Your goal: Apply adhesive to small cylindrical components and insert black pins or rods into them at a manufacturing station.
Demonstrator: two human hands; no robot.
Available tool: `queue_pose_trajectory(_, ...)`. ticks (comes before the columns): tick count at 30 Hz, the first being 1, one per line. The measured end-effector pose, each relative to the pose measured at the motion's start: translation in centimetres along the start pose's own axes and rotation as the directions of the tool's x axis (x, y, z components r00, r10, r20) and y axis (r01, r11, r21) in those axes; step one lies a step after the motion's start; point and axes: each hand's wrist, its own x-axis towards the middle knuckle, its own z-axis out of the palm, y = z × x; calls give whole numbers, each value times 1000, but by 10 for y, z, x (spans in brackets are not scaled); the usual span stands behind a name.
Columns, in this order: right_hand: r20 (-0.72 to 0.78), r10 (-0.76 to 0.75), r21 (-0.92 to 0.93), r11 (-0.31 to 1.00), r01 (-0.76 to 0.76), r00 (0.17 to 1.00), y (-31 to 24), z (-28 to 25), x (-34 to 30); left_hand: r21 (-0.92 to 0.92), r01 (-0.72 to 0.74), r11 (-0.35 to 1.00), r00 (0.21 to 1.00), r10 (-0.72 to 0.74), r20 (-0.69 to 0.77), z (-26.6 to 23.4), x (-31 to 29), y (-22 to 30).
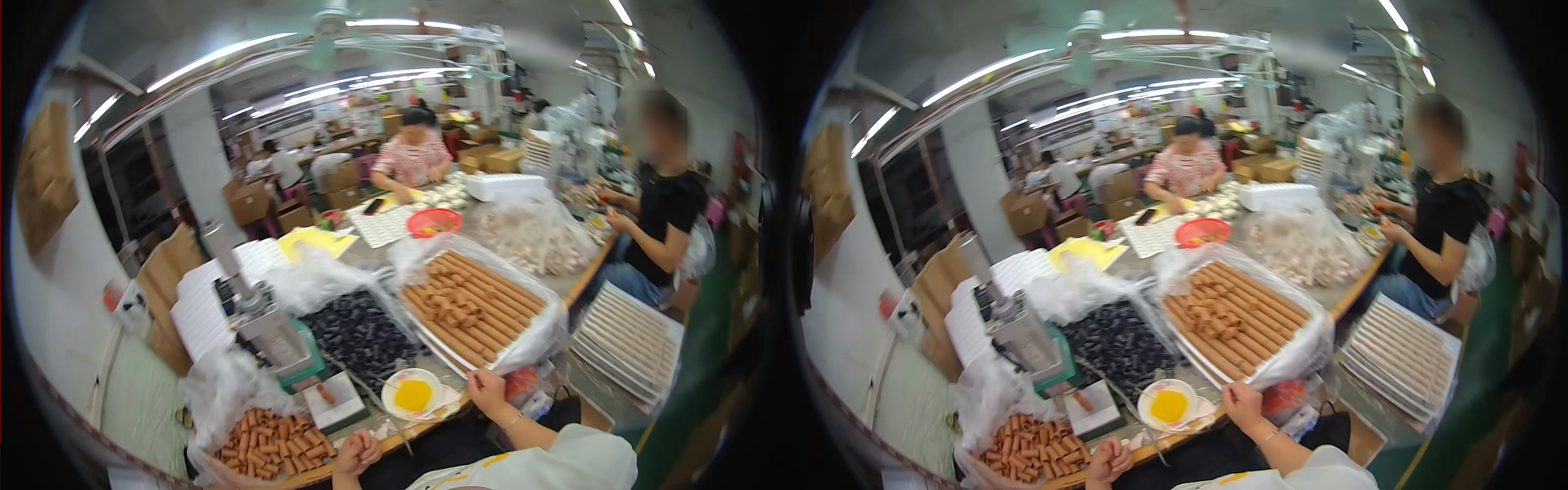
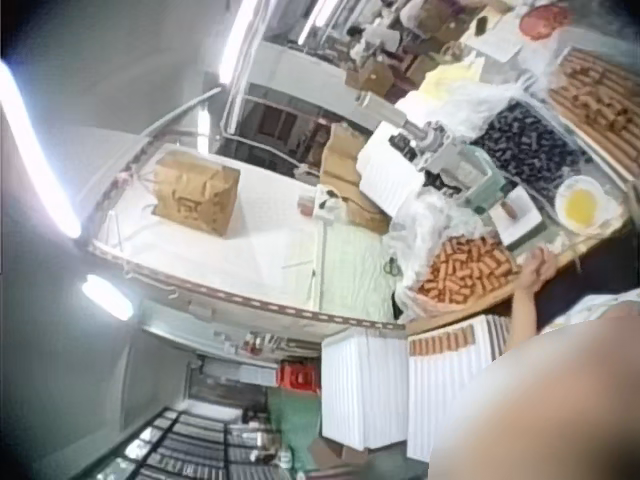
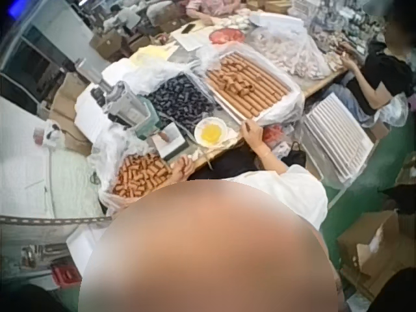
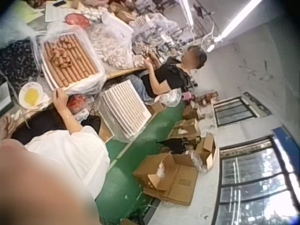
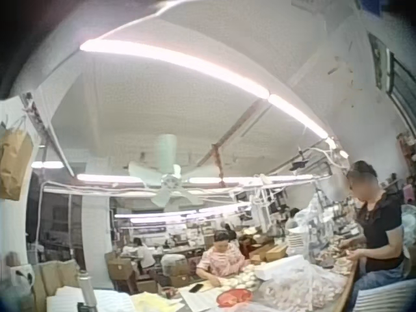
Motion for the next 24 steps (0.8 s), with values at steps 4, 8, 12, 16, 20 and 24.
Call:
queue_pose_trajectory(4,10,-14,57,998,14,1000,-13,-1,7,-3,45,999,999,-46,-26,13,-7,1)
queue_pose_trajectory(8,-23,-24,67,997,26,999,-18,4,14,195,-25,980,997,40,-72,23,-7,0)
queue_pose_trajectory(12,-25,9,36,999,-8,1000,-13,3,13,141,-8,990,999,14,-44,14,-2,-1)
queue_pose_trajectory(16,-26,-23,75,997,25,999,-12,6,11,22,-36,999,999,37,-37,6,-7,-1)
queue_pose_trajectory(20,-28,-29,78,996,31,999,-17,4,10,-29,-1,1000,1000,0,-27,4,-10,2)
queue_pose_trajectory(24,-35,-42,88,995,45,999,-12,1,10,-6,3,1000,999,-3,-36,8,-6,1)
